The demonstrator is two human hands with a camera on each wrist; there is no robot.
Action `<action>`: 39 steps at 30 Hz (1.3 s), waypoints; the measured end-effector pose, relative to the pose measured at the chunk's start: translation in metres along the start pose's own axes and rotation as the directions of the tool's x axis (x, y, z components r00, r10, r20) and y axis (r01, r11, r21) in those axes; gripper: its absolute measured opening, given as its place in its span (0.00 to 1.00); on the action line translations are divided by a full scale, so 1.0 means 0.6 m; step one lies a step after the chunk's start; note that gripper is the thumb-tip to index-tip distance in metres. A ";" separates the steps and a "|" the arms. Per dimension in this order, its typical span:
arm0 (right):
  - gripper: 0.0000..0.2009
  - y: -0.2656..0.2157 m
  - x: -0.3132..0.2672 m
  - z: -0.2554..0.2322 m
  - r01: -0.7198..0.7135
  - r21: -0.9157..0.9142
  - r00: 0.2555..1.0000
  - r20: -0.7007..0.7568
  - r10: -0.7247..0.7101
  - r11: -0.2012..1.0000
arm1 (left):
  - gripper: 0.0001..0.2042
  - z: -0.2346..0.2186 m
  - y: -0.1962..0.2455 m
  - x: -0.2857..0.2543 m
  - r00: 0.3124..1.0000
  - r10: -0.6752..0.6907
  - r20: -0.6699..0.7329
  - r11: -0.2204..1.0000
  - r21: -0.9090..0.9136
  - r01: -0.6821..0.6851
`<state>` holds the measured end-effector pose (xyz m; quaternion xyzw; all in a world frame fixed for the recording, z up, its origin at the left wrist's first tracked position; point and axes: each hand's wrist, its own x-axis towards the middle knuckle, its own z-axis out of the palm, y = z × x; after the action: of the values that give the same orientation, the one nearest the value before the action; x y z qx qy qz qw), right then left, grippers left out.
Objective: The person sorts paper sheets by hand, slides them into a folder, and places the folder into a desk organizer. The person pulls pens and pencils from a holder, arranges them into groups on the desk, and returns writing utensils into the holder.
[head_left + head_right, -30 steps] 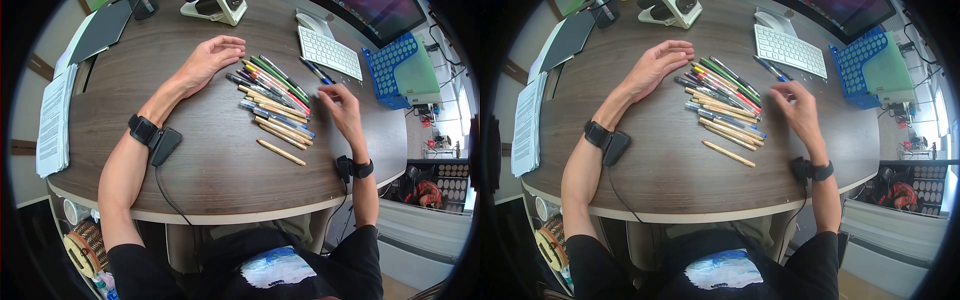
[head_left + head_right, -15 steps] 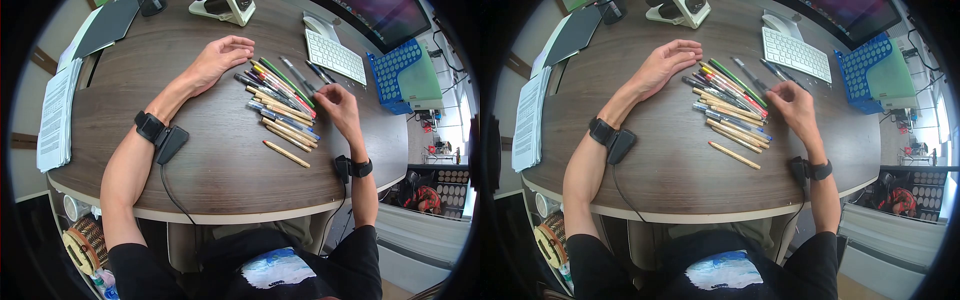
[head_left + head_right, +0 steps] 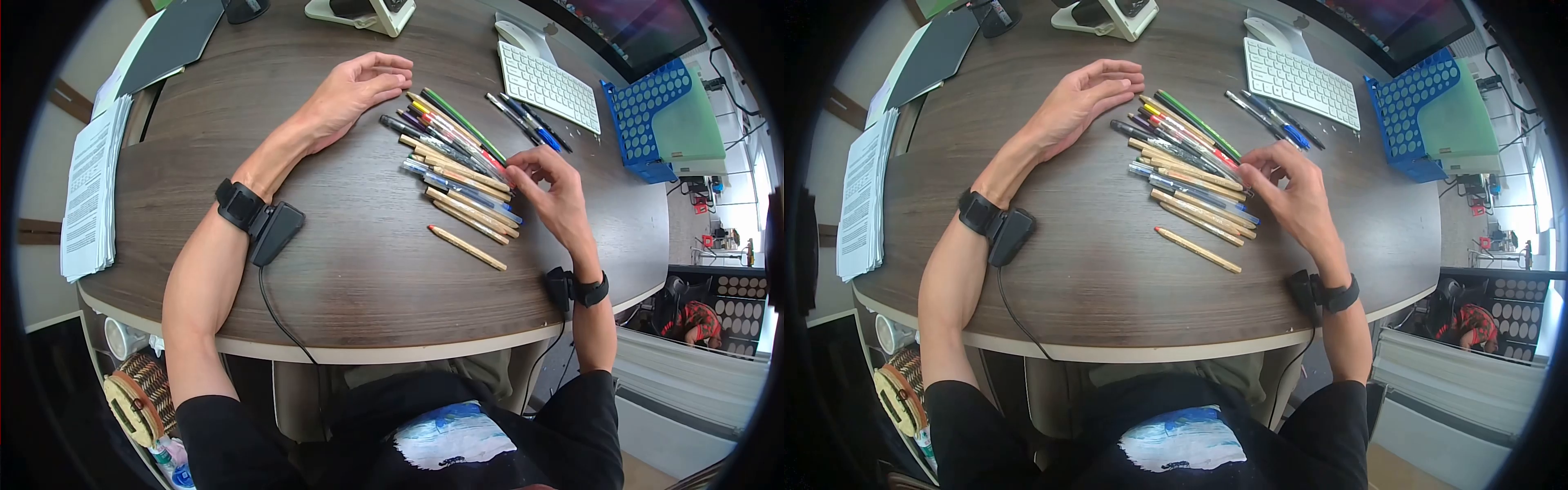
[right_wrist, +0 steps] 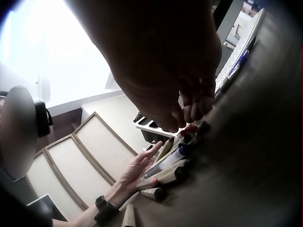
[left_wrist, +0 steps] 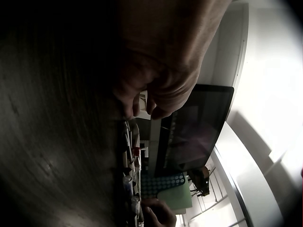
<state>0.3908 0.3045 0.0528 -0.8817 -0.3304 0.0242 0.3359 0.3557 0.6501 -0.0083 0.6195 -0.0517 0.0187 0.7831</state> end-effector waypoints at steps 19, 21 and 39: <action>0.06 0.032 -0.001 -0.033 -0.047 0.021 0.989 -0.141 0.049 0.999 | 0.22 -0.003 -0.002 0.003 1.000 0.006 0.008 1.000 -0.004 -0.006; 0.06 0.069 0.002 -0.046 -0.099 -0.026 0.984 -0.153 0.094 0.995 | 0.22 -0.004 -0.004 0.003 1.000 0.009 0.015 1.000 0.002 -0.009; 0.10 -0.014 -0.026 -0.023 -0.144 0.074 0.976 0.173 0.129 0.987 | 0.22 0.000 0.002 0.000 1.000 -0.005 0.000 1.000 0.009 0.005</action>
<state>0.3772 0.2918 0.0657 -0.8819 -0.2947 0.1354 0.3421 0.3554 0.6507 -0.0071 0.6233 -0.0503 0.0168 0.7802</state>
